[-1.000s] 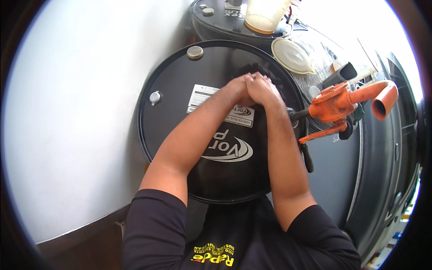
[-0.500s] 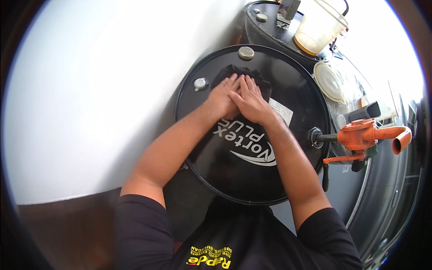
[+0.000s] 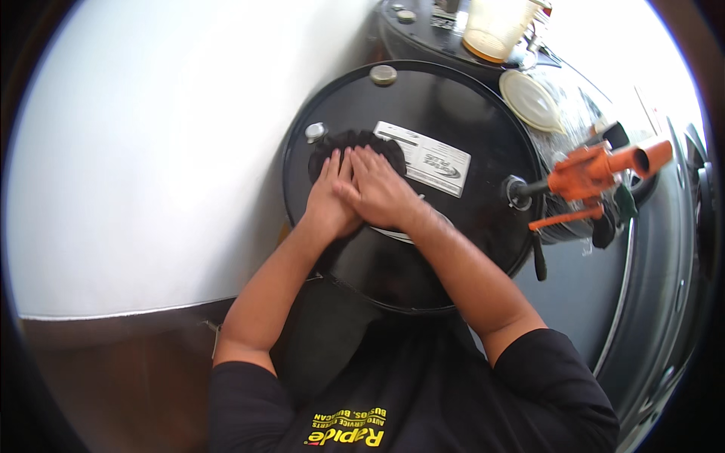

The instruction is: The person wipes the top and sides of large black barrels with a cloth, then uses a green scrubber on a white plastic container. The person continues wiping the barrels and handles several cloths and containers in a garage-like workspace.

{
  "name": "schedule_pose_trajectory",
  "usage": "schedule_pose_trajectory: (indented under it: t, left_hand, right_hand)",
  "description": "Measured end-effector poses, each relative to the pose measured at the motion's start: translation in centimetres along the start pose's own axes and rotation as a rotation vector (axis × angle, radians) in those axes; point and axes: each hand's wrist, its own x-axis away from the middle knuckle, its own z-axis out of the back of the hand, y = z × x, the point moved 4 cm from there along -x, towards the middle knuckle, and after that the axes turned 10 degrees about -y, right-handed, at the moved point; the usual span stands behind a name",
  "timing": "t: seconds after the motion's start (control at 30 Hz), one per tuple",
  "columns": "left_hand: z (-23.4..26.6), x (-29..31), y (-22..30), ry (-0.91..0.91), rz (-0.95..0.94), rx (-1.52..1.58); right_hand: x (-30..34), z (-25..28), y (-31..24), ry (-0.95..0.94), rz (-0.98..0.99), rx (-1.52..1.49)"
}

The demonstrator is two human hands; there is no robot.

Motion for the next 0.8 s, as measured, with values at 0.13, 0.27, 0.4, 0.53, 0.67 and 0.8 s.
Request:
schedule_pose_trajectory:
  t: [0.13, 0.27, 0.4, 0.53, 0.67, 0.8]
  left_hand:
    - [1.1, 1.1, 4.6, -0.030, -0.175, 0.099]
    - [-0.5, -7.6, 3.5, -0.002, -0.295, -0.028]
    - [0.3, -19.5, 7.5, 0.013, -0.396, 0.046]
    - [-2.4, -28.6, 8.3, 0.110, -0.574, -0.186]
    - [-1.2, -30.9, 14.2, 0.138, -0.642, -0.308]
    - [0.1, -24.8, 18.8, 0.103, -0.827, -0.227]
  right_hand:
    - [7.1, 0.7, 0.0, 0.001, -0.086, -0.053]
    - [3.5, 2.8, 6.6, 0.084, -0.188, -0.103]
    - [2.4, 8.0, 13.2, 0.203, -0.629, -0.205]
    - [2.2, 11.5, 15.4, 0.313, -0.858, -0.263]
    - [5.2, 14.0, 18.1, 0.391, -0.981, -0.222]
    - [9.2, 12.3, 15.6, 0.530, -1.056, -0.140]
